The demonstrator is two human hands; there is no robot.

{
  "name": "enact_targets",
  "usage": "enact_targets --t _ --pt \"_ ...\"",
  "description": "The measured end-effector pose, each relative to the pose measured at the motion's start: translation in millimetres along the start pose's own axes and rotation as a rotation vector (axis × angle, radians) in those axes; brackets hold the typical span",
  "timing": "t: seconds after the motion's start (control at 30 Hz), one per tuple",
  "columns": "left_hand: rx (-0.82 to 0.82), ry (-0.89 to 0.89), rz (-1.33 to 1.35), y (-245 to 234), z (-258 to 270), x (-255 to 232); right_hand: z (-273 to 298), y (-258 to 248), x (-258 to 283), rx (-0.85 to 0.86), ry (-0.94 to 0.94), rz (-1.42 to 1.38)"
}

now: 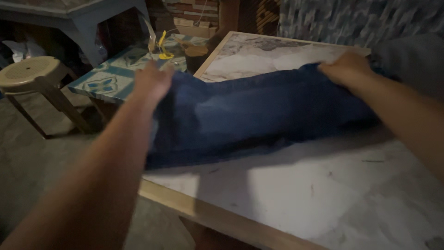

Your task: The person folds a gray and white polo shirt, a pair of blue jeans, and a white sweater by hand on a table.

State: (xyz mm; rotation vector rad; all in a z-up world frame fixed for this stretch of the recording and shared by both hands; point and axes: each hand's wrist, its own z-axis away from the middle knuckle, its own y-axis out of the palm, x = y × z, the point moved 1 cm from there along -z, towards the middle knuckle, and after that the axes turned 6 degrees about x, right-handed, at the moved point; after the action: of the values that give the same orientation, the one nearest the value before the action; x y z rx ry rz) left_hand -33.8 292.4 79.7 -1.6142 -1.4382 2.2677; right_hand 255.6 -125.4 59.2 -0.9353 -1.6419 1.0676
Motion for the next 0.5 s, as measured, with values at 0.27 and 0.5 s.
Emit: enact_targets --t 0.27,0.5 --pt "-0.212 -0.020 -0.259 44 -1 37 30 7 10 -0.337 -0.302 -0.045" --pt "-0.295 -0.004 -0.244 41 6 30 46 10 18 -0.294 -0.170 0.014"
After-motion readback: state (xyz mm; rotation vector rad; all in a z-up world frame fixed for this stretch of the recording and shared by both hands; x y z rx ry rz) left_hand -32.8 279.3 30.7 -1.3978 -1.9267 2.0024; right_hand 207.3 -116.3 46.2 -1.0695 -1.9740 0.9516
